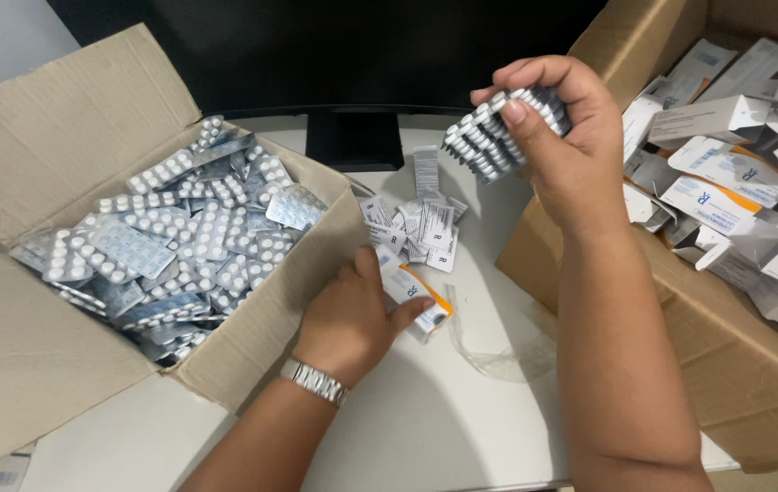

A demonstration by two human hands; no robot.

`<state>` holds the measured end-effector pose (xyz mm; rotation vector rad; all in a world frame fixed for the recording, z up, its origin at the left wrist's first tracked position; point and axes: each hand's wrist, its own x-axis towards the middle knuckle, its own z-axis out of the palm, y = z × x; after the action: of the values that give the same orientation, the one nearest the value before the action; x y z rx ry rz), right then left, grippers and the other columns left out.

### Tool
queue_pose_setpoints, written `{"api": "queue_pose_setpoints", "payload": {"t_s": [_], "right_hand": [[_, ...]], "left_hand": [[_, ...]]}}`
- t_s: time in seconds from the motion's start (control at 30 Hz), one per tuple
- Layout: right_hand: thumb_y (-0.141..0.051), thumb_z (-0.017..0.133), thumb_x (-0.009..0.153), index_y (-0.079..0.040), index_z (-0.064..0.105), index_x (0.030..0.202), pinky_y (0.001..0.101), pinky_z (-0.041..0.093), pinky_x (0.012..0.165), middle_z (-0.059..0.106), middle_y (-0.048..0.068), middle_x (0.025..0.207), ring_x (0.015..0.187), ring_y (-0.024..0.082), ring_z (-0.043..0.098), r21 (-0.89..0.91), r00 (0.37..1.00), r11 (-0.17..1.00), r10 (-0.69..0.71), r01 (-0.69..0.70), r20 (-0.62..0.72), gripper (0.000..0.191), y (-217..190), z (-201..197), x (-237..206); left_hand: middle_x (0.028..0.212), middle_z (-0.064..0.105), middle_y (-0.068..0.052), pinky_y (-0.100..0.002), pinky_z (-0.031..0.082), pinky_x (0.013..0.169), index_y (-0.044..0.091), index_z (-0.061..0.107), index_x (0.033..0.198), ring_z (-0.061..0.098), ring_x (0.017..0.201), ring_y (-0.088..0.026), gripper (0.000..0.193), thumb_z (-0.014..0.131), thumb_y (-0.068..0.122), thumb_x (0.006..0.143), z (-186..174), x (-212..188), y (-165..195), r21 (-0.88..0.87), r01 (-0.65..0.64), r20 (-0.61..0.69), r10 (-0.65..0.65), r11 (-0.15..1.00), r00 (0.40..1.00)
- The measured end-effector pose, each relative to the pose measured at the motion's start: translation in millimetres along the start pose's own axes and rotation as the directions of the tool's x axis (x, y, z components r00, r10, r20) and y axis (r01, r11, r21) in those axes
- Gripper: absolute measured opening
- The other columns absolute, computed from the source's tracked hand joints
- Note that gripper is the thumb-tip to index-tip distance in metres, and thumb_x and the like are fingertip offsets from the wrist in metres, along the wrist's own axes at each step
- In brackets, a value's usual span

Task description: The person repeatedly picks up blister packs of white pills from a large cardboard box, stacks them, and places them into small white and orange cardboard boxes. The person then closes the small boxes and sets them aside on the table.

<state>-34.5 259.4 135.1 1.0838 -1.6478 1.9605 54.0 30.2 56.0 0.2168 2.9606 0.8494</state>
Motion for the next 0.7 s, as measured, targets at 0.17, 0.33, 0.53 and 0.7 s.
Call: {"api": "queue_pose_setpoints", "payload": {"t_s": [0.17,0.33,0.53,0.7], "right_hand": [[-0.001,0.069,0.108,-0.003,0.059,0.121,0.0344,0.06,0.104,0.064,0.01,0.127,0.116,0.021,0.07,0.007,1.0,1.0,0.019,-0.019,-0.002,0.017,2,1,2],[-0.004,0.069,0.108,-0.003,0.061,0.12,0.0333,0.059,0.102,0.064,0.01,0.122,0.116,0.02,0.07,-0.1,1.0,0.995,0.008,-0.005,0.029,0.016,4,7,1],[-0.007,0.071,0.105,-0.004,0.061,0.118,0.0367,0.061,0.104,0.064,0.01,0.127,0.117,0.022,0.07,0.038,0.996,0.997,0.061,-0.063,0.061,0.016,-1,14,1],[-0.01,0.072,0.104,-0.006,0.061,0.118,0.0412,0.061,0.107,0.064,0.011,0.126,0.12,0.025,0.07,0.198,0.991,0.972,0.11,-0.124,0.08,0.018,-8,28,-3]], "left_hand": [[0.117,0.063,-0.027,-0.044,0.053,0.089,-0.006,0.038,0.129,0.064,0.108,-0.04,0.084,0.085,0.042,0.078,30,20,-10,-0.244,-0.186,-0.236,0.128,0.952,0.963],[0.132,0.051,-0.024,-0.04,0.054,0.098,-0.004,0.022,0.142,0.059,0.121,-0.035,0.096,0.085,0.011,0.071,47,31,-9,-0.598,-0.276,-0.239,0.161,0.752,0.958],[0.118,0.059,-0.016,-0.039,0.049,0.101,0.005,0.052,0.126,0.059,0.114,-0.032,0.056,0.078,0.0,0.076,36,25,-21,-0.289,-0.454,-0.345,0.351,0.843,0.87],[0.133,0.06,-0.012,-0.04,0.049,0.104,0.009,0.065,0.097,0.054,0.129,-0.034,0.024,0.068,-0.007,0.078,29,25,-23,-0.045,-0.665,-0.343,0.614,0.745,0.711]]}}
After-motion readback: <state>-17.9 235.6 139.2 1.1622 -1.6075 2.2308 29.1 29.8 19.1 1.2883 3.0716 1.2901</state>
